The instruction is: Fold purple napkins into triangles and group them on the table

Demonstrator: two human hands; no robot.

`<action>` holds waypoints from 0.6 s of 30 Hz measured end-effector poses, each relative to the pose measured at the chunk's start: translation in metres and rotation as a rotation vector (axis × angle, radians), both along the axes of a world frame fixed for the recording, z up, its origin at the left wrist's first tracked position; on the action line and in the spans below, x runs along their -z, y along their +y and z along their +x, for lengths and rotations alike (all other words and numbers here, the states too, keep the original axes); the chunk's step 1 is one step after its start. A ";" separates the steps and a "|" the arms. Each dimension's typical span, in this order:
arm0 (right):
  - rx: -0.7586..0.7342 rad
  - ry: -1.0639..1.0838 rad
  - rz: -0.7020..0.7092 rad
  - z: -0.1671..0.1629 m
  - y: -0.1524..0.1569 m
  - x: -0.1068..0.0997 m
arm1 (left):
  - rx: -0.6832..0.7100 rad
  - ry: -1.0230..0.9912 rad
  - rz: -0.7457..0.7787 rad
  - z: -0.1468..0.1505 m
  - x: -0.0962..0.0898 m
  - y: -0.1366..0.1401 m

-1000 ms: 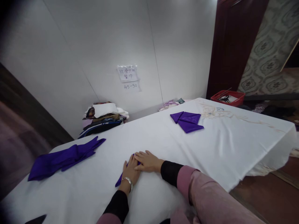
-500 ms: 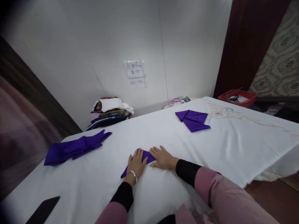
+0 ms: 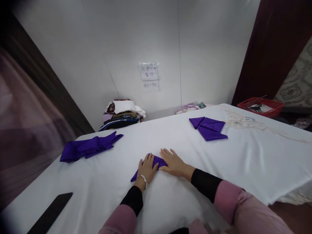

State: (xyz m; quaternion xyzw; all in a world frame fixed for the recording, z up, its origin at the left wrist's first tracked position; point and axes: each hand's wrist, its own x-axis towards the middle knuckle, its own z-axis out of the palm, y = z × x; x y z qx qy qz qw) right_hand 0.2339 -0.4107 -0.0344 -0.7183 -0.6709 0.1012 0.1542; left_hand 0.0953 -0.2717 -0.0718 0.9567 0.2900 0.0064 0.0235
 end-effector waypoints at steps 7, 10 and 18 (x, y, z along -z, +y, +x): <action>-0.133 0.147 -0.038 -0.025 0.042 0.011 | 0.016 0.037 -0.005 -0.002 -0.001 0.000; -0.107 0.154 -0.044 -0.021 0.038 0.023 | 0.024 0.030 0.009 -0.002 0.001 0.001; -0.086 0.004 -0.048 -0.005 0.009 0.036 | 0.010 -0.048 -0.047 -0.001 0.002 -0.002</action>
